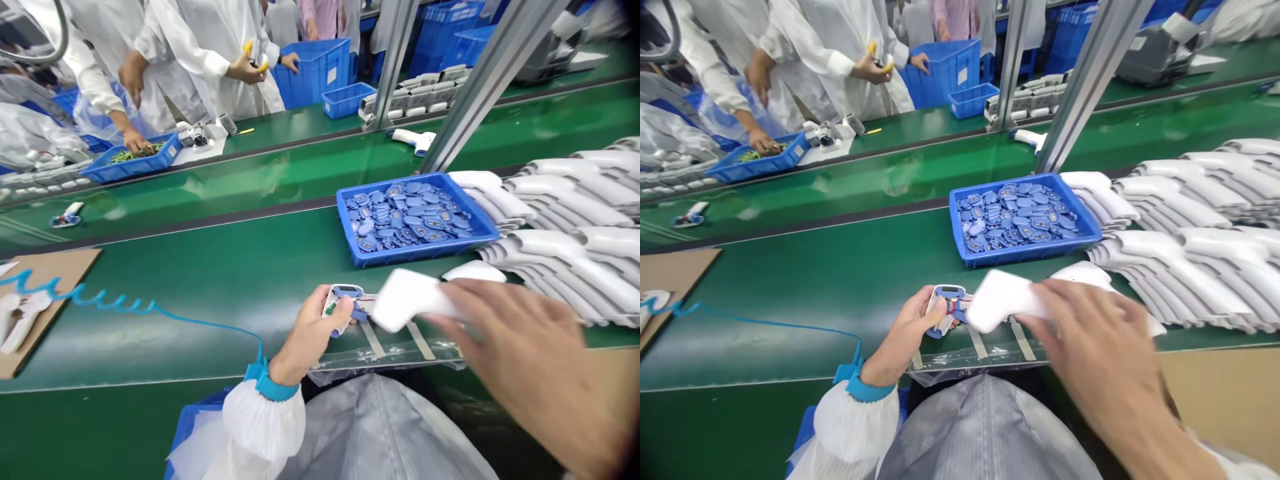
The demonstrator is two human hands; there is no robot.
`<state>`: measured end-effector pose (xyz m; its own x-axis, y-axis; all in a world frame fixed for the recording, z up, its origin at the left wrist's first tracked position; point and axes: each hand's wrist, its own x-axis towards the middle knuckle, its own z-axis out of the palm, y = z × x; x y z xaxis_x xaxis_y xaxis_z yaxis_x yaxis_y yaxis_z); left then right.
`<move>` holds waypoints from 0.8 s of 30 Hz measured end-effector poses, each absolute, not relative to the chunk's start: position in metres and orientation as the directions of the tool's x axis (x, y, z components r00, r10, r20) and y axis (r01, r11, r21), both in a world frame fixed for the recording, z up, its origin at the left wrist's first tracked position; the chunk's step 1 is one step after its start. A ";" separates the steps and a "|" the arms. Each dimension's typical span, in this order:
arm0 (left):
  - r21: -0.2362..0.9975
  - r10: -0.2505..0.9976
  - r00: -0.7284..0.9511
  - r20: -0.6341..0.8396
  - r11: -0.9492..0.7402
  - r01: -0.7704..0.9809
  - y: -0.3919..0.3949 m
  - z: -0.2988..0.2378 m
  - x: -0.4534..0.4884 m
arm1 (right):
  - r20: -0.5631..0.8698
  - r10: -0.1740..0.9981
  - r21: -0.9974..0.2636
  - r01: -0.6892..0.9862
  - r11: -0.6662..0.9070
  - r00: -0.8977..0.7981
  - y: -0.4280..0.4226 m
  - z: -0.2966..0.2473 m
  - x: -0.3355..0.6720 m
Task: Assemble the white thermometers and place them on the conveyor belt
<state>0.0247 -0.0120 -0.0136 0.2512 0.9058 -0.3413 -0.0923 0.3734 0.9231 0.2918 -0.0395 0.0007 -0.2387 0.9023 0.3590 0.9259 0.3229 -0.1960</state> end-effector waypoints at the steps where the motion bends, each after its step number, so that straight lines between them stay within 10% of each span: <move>1: 0.932 0.912 0.260 -0.317 0.351 -0.093 -0.012 -0.013 0.025 | 0.383 0.870 -0.118 0.918 0.379 -0.311 -0.038 0.003 0.274; 6: 0.964 0.936 0.234 -0.265 0.265 0.032 -0.014 -0.022 0.025 | 0.401 0.801 -0.019 0.871 0.492 -0.444 -0.027 -0.005 0.221; 13: 0.986 0.942 0.294 -0.163 0.141 0.093 -0.021 -0.025 0.019 | -0.035 0.950 -0.524 0.815 0.248 -0.311 -0.015 -0.005 0.225; 17: 0.990 0.943 0.312 -0.114 0.081 0.117 -0.026 -0.019 0.017 | -0.392 0.764 -0.796 0.605 -0.003 -0.513 -0.011 0.013 0.231; 24: 0.860 0.978 0.141 0.155 -0.204 0.468 -0.044 -0.037 0.022 | -0.431 0.762 -0.887 0.381 -0.260 -0.484 -0.018 0.015 0.225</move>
<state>0.0220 -0.0438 -0.0369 0.1408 0.9778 0.1553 0.4680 -0.2040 0.8598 0.2252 -0.0184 0.0146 -0.4837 0.7620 -0.4306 0.3806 -0.2599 -0.8875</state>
